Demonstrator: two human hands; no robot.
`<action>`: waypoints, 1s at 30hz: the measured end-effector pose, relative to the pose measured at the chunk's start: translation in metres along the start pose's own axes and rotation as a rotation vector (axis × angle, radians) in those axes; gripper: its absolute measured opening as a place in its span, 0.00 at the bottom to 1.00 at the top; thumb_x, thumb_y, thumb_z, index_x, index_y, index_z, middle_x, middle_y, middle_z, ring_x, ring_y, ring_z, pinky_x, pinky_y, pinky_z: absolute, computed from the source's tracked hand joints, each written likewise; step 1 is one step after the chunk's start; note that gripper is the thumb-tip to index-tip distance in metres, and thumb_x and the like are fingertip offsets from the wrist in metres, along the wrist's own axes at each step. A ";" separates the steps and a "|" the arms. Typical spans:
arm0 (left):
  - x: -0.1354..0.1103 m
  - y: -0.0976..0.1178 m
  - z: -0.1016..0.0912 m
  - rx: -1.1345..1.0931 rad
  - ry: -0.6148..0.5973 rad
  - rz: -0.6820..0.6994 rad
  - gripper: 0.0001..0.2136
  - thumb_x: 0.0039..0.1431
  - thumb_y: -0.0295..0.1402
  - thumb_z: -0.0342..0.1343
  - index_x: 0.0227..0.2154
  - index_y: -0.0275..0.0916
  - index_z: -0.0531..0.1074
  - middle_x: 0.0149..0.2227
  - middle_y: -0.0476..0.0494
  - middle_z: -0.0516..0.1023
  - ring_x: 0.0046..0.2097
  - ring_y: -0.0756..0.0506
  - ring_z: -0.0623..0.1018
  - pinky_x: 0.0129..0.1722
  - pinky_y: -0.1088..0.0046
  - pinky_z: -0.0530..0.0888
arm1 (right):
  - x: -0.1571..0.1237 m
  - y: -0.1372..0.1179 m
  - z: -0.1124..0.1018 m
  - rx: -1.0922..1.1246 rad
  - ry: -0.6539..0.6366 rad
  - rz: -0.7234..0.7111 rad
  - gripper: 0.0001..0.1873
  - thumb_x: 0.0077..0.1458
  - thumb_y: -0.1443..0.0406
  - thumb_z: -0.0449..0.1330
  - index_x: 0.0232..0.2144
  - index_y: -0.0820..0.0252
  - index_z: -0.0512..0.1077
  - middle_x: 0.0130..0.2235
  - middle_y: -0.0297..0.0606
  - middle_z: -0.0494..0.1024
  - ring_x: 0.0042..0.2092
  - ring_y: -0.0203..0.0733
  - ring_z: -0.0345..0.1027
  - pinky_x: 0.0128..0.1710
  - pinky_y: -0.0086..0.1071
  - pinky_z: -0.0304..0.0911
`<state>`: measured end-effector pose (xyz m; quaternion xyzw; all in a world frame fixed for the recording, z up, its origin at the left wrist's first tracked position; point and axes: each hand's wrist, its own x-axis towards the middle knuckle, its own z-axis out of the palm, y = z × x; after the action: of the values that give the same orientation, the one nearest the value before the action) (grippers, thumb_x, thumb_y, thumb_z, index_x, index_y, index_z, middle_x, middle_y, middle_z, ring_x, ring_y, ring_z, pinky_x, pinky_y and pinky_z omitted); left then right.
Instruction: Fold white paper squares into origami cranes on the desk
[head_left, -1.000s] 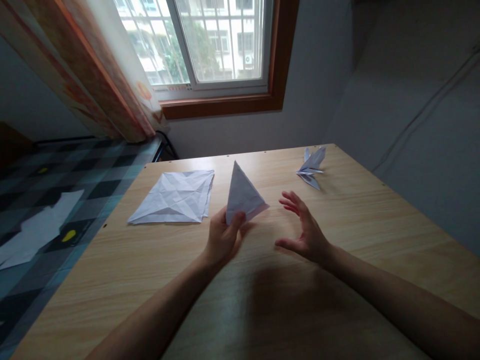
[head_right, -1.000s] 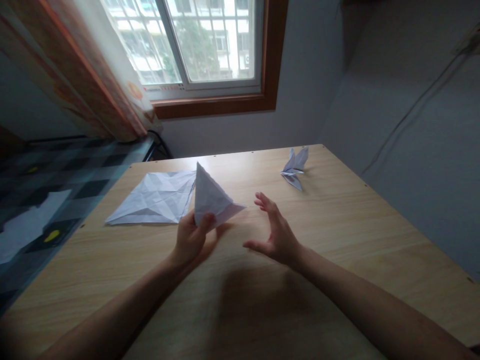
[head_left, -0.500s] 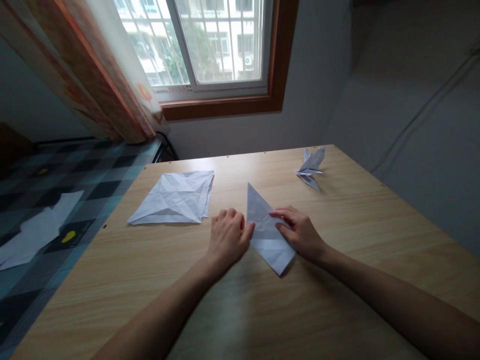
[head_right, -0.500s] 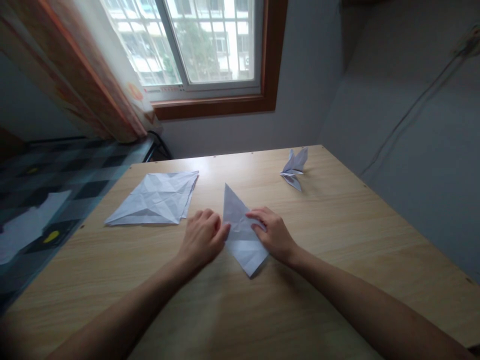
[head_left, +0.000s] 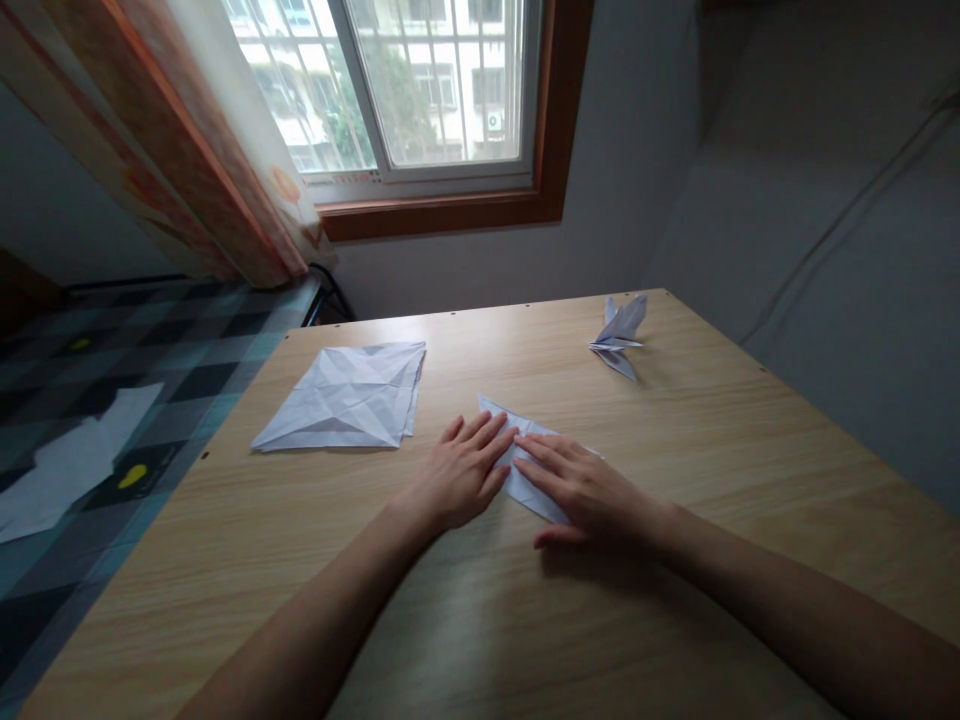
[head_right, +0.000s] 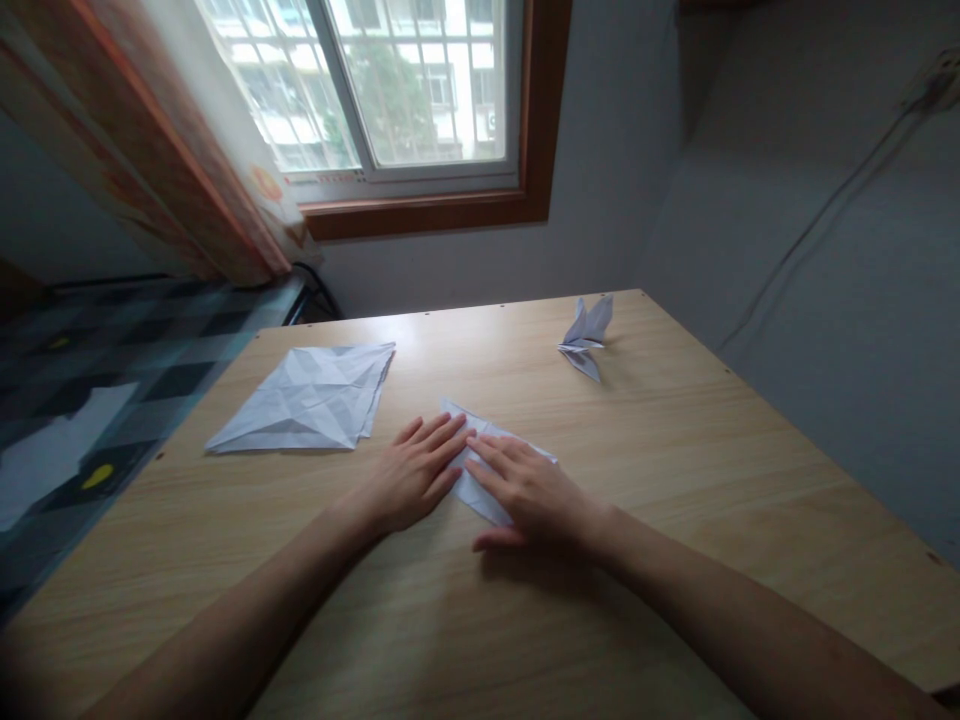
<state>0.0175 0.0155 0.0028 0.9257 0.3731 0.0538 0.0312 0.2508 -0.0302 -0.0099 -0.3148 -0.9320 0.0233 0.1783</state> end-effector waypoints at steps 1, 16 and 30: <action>0.000 -0.001 -0.001 0.016 0.011 -0.019 0.23 0.68 0.43 0.42 0.63 0.45 0.59 0.67 0.41 0.59 0.66 0.37 0.61 0.63 0.51 0.57 | 0.000 -0.002 0.001 0.006 -0.046 -0.004 0.47 0.54 0.41 0.56 0.61 0.75 0.61 0.63 0.64 0.62 0.65 0.61 0.53 0.62 0.54 0.54; -0.002 -0.016 -0.003 0.099 0.049 -0.206 0.34 0.59 0.58 0.46 0.63 0.42 0.60 0.66 0.35 0.59 0.67 0.30 0.57 0.62 0.44 0.54 | -0.006 -0.009 -0.034 -0.136 -0.226 -0.049 0.14 0.50 0.70 0.57 0.41 0.68 0.74 0.44 0.55 0.78 0.45 0.51 0.73 0.44 0.41 0.70; -0.005 0.015 -0.004 -0.144 0.253 0.359 0.13 0.65 0.40 0.51 0.31 0.38 0.75 0.33 0.43 0.79 0.37 0.47 0.76 0.39 0.70 0.72 | -0.013 0.015 -0.024 0.061 0.029 0.135 0.16 0.55 0.68 0.57 0.47 0.60 0.74 0.40 0.43 0.82 0.38 0.41 0.77 0.39 0.31 0.68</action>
<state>0.0235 0.0011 0.0080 0.9585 0.1984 0.2007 0.0402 0.2771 -0.0275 0.0060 -0.3718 -0.9047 0.0590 0.1994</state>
